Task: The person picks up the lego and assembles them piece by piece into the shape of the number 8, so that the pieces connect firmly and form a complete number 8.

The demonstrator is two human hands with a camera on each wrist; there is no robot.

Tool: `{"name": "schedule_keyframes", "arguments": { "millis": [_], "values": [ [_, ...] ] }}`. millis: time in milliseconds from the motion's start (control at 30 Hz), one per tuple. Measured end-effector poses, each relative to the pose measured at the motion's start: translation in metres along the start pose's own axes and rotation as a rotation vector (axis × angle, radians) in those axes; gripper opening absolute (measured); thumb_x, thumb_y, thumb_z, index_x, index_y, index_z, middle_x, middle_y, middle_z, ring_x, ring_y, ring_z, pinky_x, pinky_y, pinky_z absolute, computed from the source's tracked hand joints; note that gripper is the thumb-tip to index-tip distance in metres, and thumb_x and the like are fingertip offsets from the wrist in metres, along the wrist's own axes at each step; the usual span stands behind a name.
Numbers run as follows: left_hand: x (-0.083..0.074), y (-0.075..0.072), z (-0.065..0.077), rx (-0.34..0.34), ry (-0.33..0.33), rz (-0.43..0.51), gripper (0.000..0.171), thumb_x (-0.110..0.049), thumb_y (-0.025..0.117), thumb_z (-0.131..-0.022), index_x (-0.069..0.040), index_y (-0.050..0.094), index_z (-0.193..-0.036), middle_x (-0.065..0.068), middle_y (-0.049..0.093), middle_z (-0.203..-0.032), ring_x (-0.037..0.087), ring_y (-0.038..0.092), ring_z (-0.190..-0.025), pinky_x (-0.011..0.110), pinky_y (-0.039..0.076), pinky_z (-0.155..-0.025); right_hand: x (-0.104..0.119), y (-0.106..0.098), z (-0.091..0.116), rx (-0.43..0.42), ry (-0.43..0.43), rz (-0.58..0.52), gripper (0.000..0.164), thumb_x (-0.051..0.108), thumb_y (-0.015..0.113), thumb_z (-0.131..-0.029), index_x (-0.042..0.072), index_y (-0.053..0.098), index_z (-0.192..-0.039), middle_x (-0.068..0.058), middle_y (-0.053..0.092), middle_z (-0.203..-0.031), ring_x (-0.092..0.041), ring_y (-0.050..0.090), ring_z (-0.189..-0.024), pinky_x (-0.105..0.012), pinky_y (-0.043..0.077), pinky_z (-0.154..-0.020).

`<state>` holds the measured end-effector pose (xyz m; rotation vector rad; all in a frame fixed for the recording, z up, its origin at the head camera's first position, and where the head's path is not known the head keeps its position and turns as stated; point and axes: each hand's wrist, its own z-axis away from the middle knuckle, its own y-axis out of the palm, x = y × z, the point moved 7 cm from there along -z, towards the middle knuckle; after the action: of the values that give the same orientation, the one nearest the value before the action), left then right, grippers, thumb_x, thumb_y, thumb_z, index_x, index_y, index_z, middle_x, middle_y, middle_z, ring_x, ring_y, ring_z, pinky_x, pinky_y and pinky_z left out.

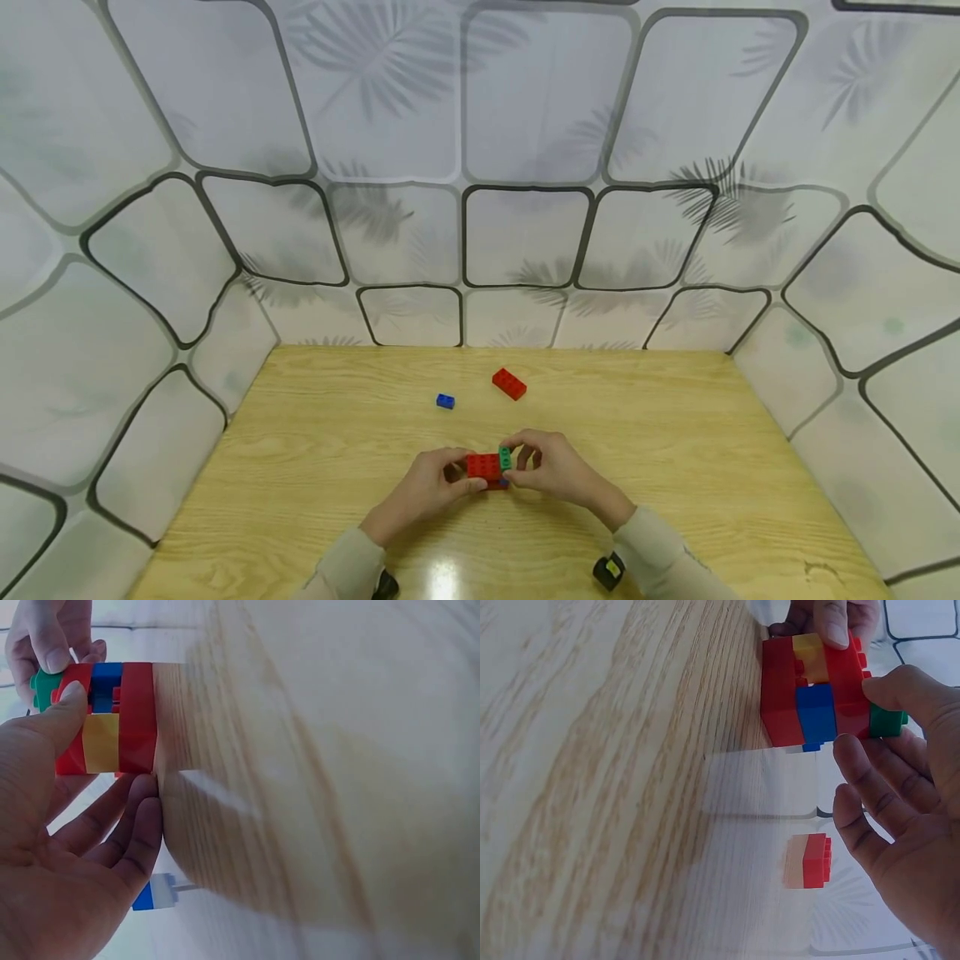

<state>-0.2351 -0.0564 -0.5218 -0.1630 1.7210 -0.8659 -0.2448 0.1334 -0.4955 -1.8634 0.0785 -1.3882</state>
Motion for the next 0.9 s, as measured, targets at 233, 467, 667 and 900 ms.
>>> {"name": "schedule_keyframes", "arguments": {
  "millis": [233, 467, 667, 900],
  "values": [
    [0.0, -0.002, -0.001, 0.038, 0.003, 0.026, 0.044, -0.042, 0.076, -0.097, -0.009, 0.074, -0.127, 0.0, 0.074, -0.1, 0.007, 0.061, -0.081, 0.023, 0.051, -0.071, -0.001, 0.0, -0.001, 0.01, -0.002, -0.004, 0.037, 0.02, 0.081, -0.094, 0.005, 0.071, -0.127, 0.0, 0.074, -0.113, -0.005, 0.065, -0.085, -0.022, 0.053, -0.069],
    [0.01, -0.009, 0.002, -0.005, -0.04, 0.047, 0.05, -0.041, 0.046, -0.113, -0.003, 0.062, -0.142, 0.007, 0.076, -0.111, 0.01, 0.067, -0.088, 0.027, 0.055, -0.076, -0.002, 0.001, 0.0, 0.018, 0.0, -0.003, 0.038, 0.02, 0.081, -0.094, 0.005, 0.071, -0.127, -0.002, 0.073, -0.116, -0.004, 0.065, -0.085, -0.023, 0.053, -0.07],
    [0.022, -0.026, -0.004, -0.296, -0.061, -0.016, 0.03, -0.018, 0.066, -0.105, 0.001, 0.067, -0.129, 0.007, 0.076, -0.097, 0.009, 0.065, -0.077, 0.025, 0.054, -0.069, -0.002, 0.001, 0.0, 0.023, 0.008, -0.003, 0.038, 0.019, 0.081, -0.094, 0.005, 0.071, -0.128, -0.002, 0.073, -0.117, -0.004, 0.065, -0.086, -0.023, 0.053, -0.071],
    [0.035, -0.043, -0.013, -0.519, -0.119, -0.107, 0.031, -0.011, 0.077, -0.091, 0.005, 0.07, -0.118, 0.015, 0.073, -0.094, 0.022, 0.065, -0.082, 0.037, 0.055, -0.074, -0.002, 0.002, -0.001, 0.038, 0.018, 0.008, 0.039, 0.021, 0.08, -0.095, 0.006, 0.07, -0.129, -0.001, 0.073, -0.118, -0.004, 0.065, -0.086, -0.023, 0.053, -0.071]
  ]
}}
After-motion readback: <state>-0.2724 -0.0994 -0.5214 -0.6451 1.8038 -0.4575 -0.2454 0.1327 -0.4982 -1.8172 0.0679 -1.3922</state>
